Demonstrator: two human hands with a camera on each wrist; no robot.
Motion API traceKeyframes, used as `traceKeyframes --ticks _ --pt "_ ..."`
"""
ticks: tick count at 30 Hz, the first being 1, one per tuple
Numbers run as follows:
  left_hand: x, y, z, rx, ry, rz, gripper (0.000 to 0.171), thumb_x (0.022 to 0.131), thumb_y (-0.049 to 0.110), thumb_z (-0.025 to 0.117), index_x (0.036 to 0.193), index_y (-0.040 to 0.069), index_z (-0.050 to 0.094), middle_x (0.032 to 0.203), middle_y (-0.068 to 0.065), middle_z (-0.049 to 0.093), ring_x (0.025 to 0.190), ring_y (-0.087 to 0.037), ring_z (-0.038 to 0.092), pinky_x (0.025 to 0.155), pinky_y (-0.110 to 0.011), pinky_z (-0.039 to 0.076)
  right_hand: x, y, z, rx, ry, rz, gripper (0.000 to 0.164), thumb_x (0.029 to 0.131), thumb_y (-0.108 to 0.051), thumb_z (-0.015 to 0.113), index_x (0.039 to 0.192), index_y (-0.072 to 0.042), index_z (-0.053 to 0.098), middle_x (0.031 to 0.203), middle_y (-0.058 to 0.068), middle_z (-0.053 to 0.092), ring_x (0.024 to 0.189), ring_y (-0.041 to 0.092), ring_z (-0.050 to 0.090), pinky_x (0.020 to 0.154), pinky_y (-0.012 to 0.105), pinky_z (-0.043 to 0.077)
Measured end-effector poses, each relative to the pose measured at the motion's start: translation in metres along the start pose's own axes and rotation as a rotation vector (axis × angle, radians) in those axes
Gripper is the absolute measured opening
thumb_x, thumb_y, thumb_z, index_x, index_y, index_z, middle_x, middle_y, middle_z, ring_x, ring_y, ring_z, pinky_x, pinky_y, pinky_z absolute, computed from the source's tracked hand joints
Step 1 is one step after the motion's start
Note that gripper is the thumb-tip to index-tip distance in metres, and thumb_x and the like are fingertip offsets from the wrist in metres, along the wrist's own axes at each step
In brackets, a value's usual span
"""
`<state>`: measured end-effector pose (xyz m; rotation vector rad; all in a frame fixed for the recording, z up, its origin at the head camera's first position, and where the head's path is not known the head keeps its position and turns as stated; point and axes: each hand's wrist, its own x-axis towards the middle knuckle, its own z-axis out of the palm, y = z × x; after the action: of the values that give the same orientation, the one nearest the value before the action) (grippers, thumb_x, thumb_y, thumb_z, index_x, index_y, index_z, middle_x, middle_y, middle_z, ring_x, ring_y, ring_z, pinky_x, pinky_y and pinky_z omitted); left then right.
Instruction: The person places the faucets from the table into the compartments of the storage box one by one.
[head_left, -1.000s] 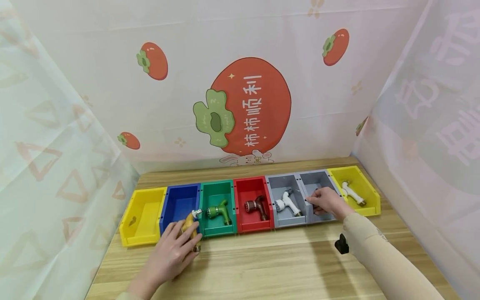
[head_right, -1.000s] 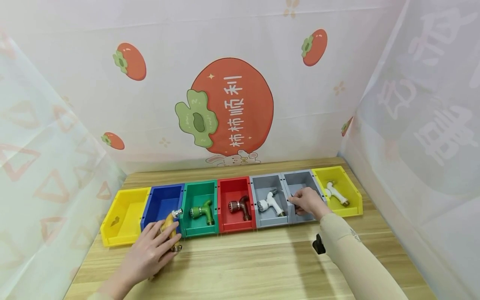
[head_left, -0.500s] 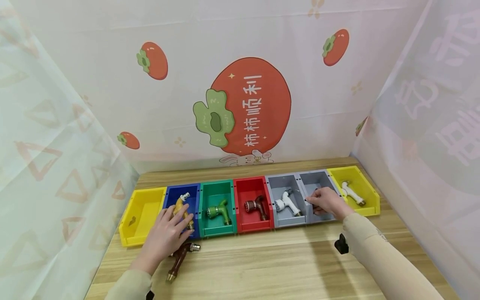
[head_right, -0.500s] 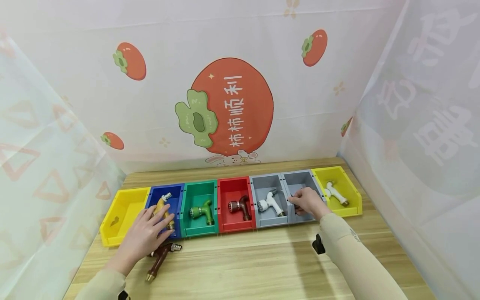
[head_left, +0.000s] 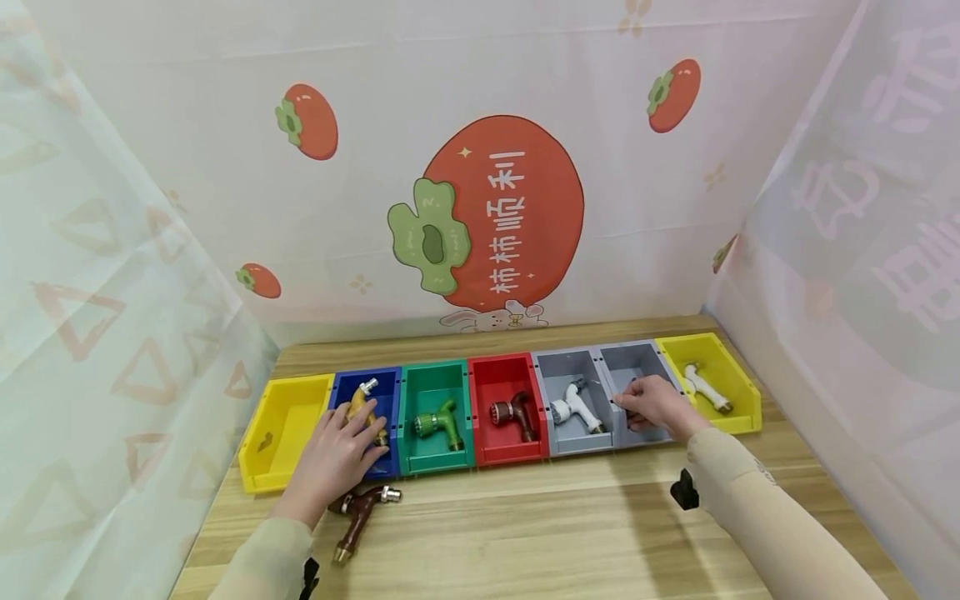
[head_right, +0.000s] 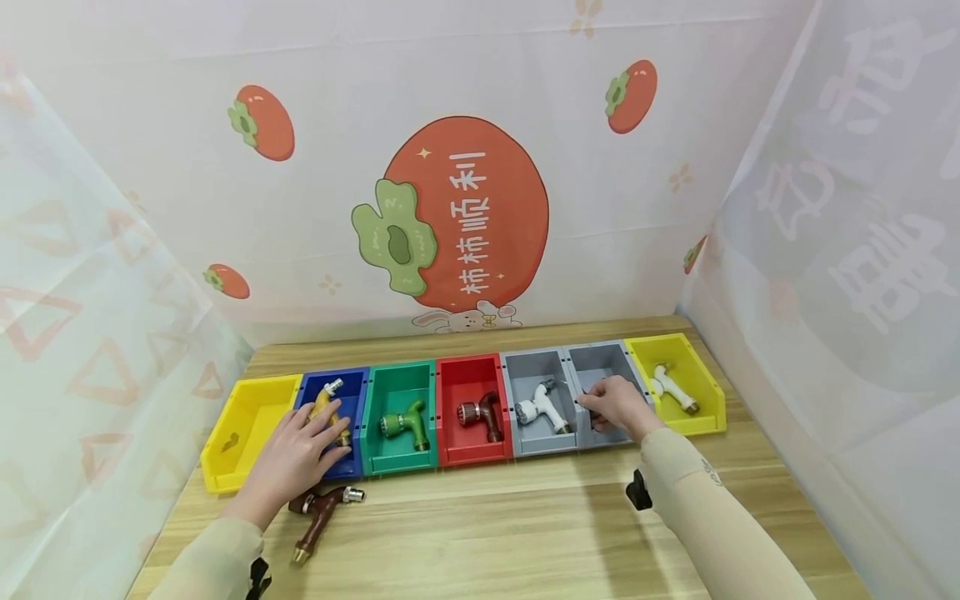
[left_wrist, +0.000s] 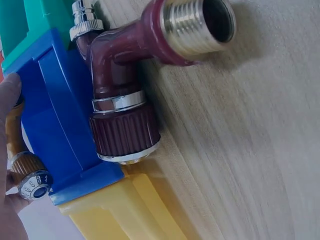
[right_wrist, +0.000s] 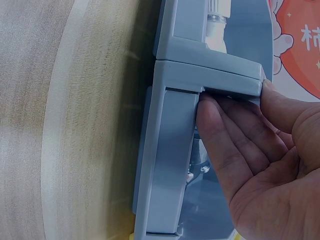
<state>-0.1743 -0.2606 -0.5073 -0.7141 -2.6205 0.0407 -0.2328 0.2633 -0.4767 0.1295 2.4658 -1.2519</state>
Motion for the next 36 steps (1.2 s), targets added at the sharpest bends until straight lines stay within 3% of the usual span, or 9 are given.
traceKeyframes --ticks 11,22,36 --pt "0.005 -0.004 0.005 -0.006 -0.035 0.023 0.048 0.085 0.039 0.084 0.124 0.013 0.075 0.141 -0.016 0.062 0.121 -0.050 0.059 0.102 -0.065 0.048 0.000 0.002 0.000 -0.016 0.007 -0.003 0.023 0.104 -0.020 0.063 0.096 0.002 0.067 0.091 0.014 0.062 0.075 0.021 0.066 0.069 0.033 0.061" --pt "0.005 -0.004 0.009 -0.019 -0.123 0.003 0.049 0.087 0.041 0.081 0.127 0.014 0.074 0.145 -0.014 0.060 0.126 -0.049 0.057 0.105 -0.064 0.046 0.001 0.002 0.000 -0.017 0.010 -0.002 0.023 0.103 -0.020 0.063 0.096 0.001 0.067 0.088 0.014 0.061 0.076 0.022 0.066 0.070 0.034 0.062" --pt "0.006 -0.003 0.011 -0.012 -0.152 -0.001 0.050 0.087 0.042 0.081 0.127 0.014 0.074 0.145 -0.013 0.060 0.126 -0.048 0.057 0.105 -0.062 0.047 0.001 0.002 0.000 -0.010 0.015 0.002 0.022 0.103 -0.019 0.063 0.099 0.002 0.068 0.087 0.014 0.061 0.077 0.023 0.066 0.070 0.034 0.062"
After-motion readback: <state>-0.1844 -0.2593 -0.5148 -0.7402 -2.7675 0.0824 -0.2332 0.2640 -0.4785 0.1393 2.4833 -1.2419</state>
